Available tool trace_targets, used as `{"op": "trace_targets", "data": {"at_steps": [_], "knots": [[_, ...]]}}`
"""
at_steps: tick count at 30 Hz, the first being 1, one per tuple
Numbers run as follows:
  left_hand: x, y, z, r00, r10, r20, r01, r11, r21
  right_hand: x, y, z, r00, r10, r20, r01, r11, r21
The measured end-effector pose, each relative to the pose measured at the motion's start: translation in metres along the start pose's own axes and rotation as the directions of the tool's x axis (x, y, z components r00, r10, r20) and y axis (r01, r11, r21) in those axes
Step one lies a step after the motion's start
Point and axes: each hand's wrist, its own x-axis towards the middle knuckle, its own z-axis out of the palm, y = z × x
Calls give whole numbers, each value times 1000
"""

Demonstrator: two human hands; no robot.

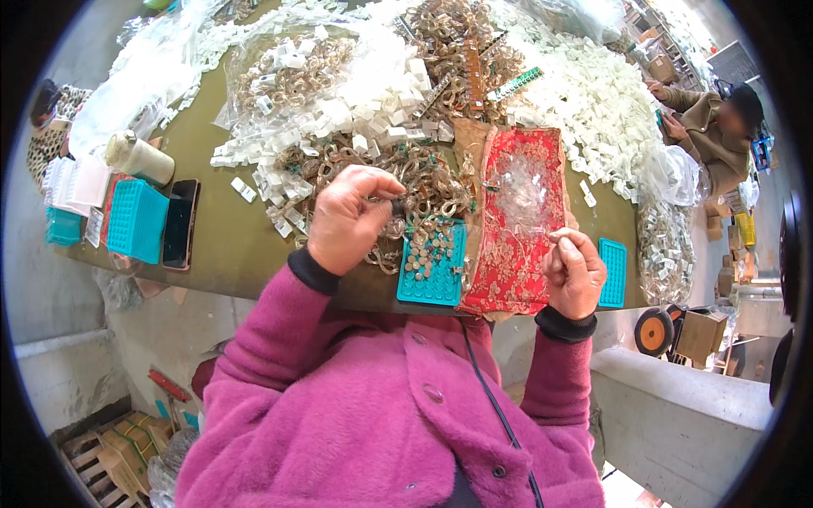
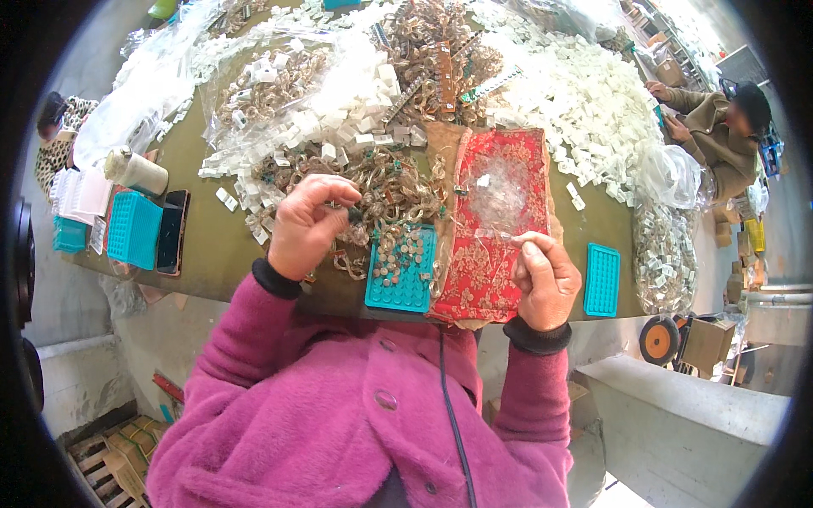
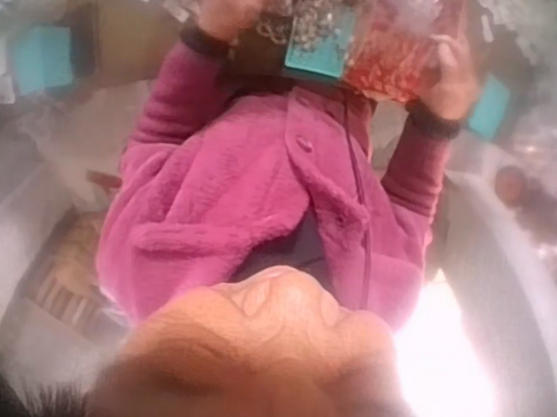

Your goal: The person repeatedly picks up small white plastic housings and black cylindrical components from a cluttered table, inserts the black component into the housing, and places the assembled unit on the table. The person also handles tangled wires and small metal parts during the process.

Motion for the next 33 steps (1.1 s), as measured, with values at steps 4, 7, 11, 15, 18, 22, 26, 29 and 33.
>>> {"op": "trace_targets", "data": {"at_steps": [4,7,11,15,18,22,26,29,33], "knots": [[-12,-8,13,946,255,199,-309,895,322,0,-8,-3,996,-85,9,85,996,-32],[-12,-15,14,919,269,288,-380,795,472,1,-16,-7,985,-170,16,168,984,63],[-8,-13,3,943,303,138,-333,857,394,15,-28,-21,950,-290,-114,308,932,193],[-6,-4,-4,991,118,-62,-115,992,56,23,-26,-34,953,-238,-185,259,961,99],[-3,-4,-8,996,-79,-48,61,949,-310,28,-18,-42,944,-240,-227,275,951,138],[0,-12,-16,900,-375,222,436,786,-439,37,-12,-64,942,-220,-253,248,965,84],[-4,-11,-11,892,-384,238,452,768,-454,42,-3,-76,960,-148,-238,21,885,-465],[-6,-1,-3,868,-415,271,496,747,-443,42,0,-59,994,-74,-85,-16,652,-758],[-6,12,6,900,-345,268,416,864,-284,31,-18,-4,776,-536,333,449,100,-888]]}}
